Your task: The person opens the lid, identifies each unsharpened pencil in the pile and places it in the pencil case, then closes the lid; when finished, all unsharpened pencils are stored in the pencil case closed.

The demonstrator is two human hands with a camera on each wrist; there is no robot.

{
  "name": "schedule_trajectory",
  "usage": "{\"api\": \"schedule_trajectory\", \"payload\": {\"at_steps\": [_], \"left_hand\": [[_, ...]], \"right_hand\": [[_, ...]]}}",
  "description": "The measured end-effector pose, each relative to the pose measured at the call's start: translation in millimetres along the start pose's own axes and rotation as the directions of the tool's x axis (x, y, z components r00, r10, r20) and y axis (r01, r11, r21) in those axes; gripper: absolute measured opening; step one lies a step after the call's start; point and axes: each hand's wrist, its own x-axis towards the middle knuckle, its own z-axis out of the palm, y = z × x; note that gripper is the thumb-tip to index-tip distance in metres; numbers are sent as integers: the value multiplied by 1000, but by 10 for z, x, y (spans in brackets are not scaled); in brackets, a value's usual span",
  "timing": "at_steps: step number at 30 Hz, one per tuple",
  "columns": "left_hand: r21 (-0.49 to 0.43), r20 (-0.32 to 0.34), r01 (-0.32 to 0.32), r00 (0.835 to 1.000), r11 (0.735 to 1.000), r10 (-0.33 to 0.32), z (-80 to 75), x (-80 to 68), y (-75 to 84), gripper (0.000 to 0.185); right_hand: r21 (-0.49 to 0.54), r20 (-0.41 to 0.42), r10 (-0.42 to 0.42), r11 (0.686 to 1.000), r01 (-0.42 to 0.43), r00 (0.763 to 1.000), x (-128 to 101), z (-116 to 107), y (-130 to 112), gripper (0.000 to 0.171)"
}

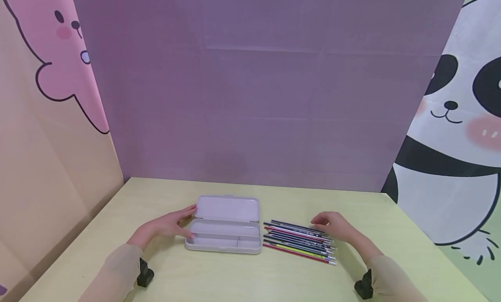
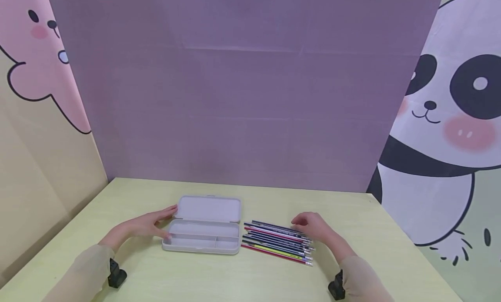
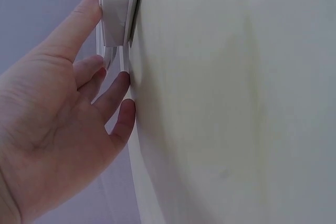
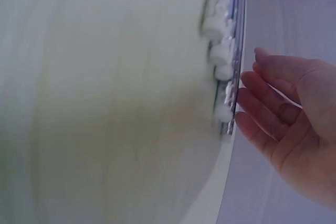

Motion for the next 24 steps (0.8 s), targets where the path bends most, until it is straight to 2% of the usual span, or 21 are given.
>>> {"api": "schedule_trajectory", "payload": {"at_steps": [5, 16, 24], "left_hand": [[-8, 2, 17, 1000, 1000, -17, 5, -4, 5, 94], [-13, 13, 27, 1000, 1000, -26, 12, 7, -6, 95], [-7, 9, 28, 1000, 1000, -28, 0, 8, 0, 95]], "right_hand": [[-12, 23, 55, 998, -54, 998, 7, 40, 78, 13], [12, 39, 77, 997, -77, 996, 35, 45, 81, 6], [-29, 17, 75, 997, -75, 997, 26, 31, 75, 4]]}}
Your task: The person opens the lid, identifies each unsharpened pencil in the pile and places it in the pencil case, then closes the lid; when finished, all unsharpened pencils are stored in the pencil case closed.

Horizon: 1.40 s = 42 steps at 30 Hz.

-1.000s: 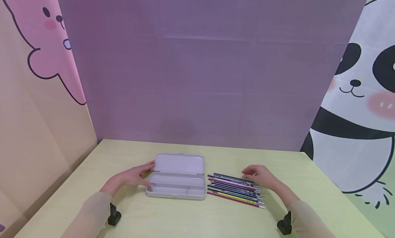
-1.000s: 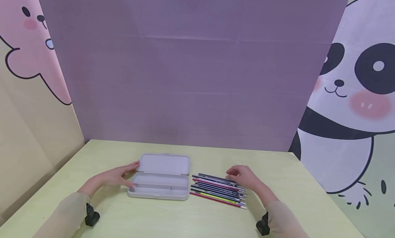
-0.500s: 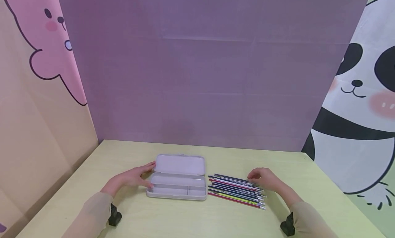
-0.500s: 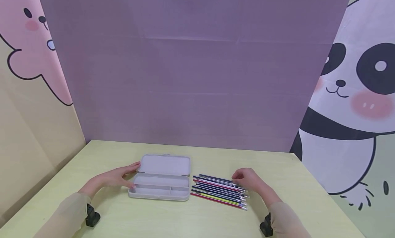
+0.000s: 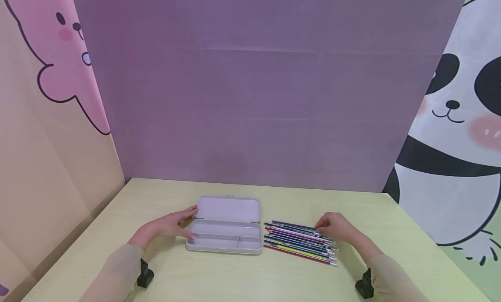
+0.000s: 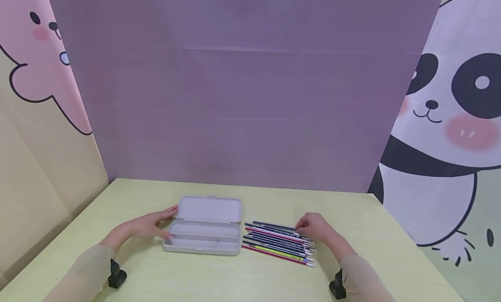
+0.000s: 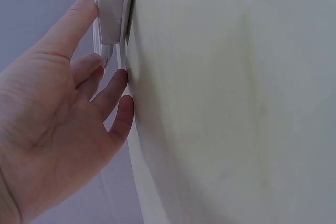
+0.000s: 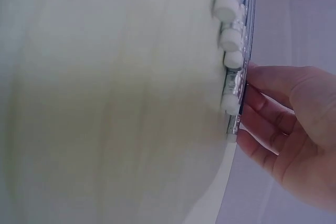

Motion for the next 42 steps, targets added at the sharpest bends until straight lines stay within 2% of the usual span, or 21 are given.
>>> {"api": "schedule_trajectory", "payload": {"at_steps": [15, 22, 27, 31, 42], "left_hand": [[20, -5, -3, 1000, 1000, 3, 2, -21, 33, 95], [17, -6, 3, 1000, 1000, -3, 2, -16, 32, 95], [16, -4, 1, 1000, 1000, -1, 4, -17, 32, 95], [15, -3, -18, 1000, 1000, 18, 1, -21, 37, 95], [12, -10, -22, 1000, 1000, 22, 2, -27, 42, 94]], "right_hand": [[-28, -40, -90, 996, 89, 995, -50, -91, -4, 4], [-43, -70, -93, 995, 90, 993, -15, -130, -73, 4], [-44, -108, -133, 991, 129, 985, 1, -149, -168, 4], [-39, -129, -199, 980, 196, 971, 15, -145, -266, 4], [-9, -115, -251, 968, 252, 961, 111, -88, -546, 5]]}}
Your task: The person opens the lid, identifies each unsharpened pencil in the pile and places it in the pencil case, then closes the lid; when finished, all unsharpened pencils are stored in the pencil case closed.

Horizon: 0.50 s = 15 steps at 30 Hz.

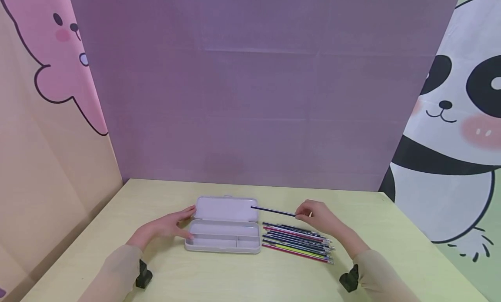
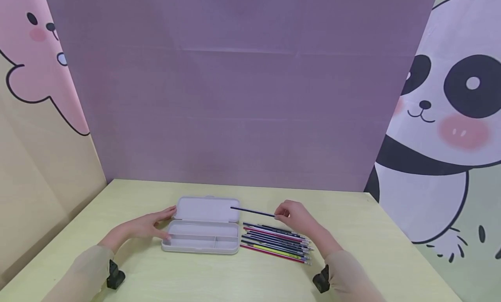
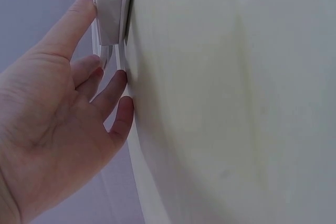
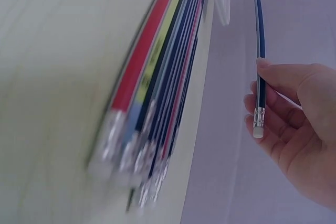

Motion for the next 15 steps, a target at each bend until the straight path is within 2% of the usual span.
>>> {"api": "schedule_trajectory", "payload": {"at_steps": [8, 15], "left_hand": [[-5, -3, 12, 1000, 1000, -12, 8, 1, 18, 94], [4, -3, 20, 1000, 1000, -20, 9, -2, 32, 94]], "right_hand": [[40, 14, -58, 998, 58, 998, 131, 101, -159, 7], [60, 41, -43, 997, 41, 998, 244, 221, -324, 7]]}}
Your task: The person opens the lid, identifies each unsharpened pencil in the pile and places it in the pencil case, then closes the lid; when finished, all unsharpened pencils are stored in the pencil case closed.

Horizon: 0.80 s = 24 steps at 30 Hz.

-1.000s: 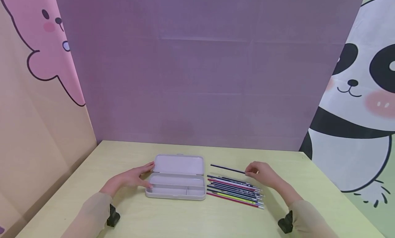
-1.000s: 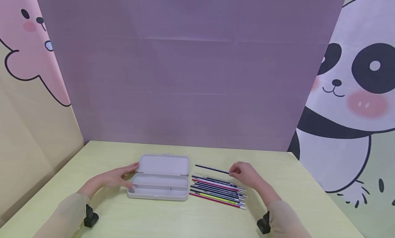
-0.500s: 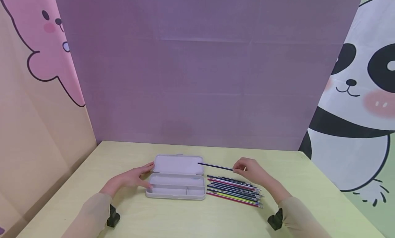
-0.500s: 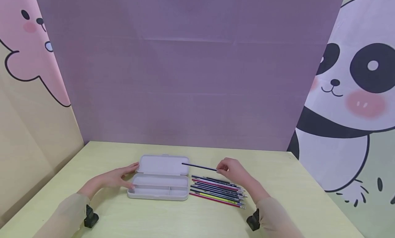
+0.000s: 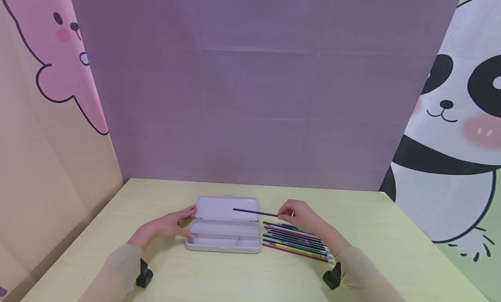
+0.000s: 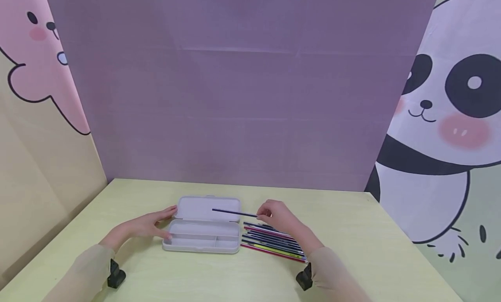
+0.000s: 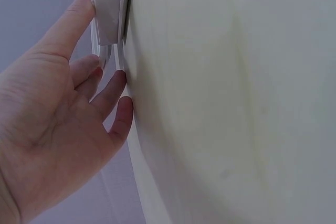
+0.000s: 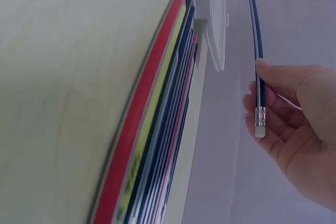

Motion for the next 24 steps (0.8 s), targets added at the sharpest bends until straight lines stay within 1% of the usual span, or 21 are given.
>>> {"api": "schedule_trajectory", "payload": {"at_steps": [2, 6, 9, 17, 22, 24], "left_hand": [[3, 0, 1, 1000, 1000, -1, -4, 3, -3, 94], [4, 1, 3, 1000, 1000, -3, -9, 10, -13, 94], [2, 2, 7, 1000, 1000, -7, -8, 18, -21, 95], [7, 2, 8, 1000, 1000, -8, -3, 19, -37, 95], [3, 2, 12, 1000, 1000, -12, -7, 13, -38, 95], [0, 3, 11, 1000, 1000, -11, -10, 14, -40, 94]], "right_hand": [[15, 9, 14, 1000, -14, 1000, 39, 36, -45, 6], [31, 26, 14, 999, -15, 1000, 115, 110, -122, 6], [29, 33, -4, 1000, 3, 999, 170, 161, -178, 6], [59, 75, -19, 998, 14, 997, 306, 285, -398, 6], [57, 93, -17, 998, 11, 996, 391, 374, -487, 6], [48, 92, -31, 998, 26, 995, 421, 408, -510, 5]]}}
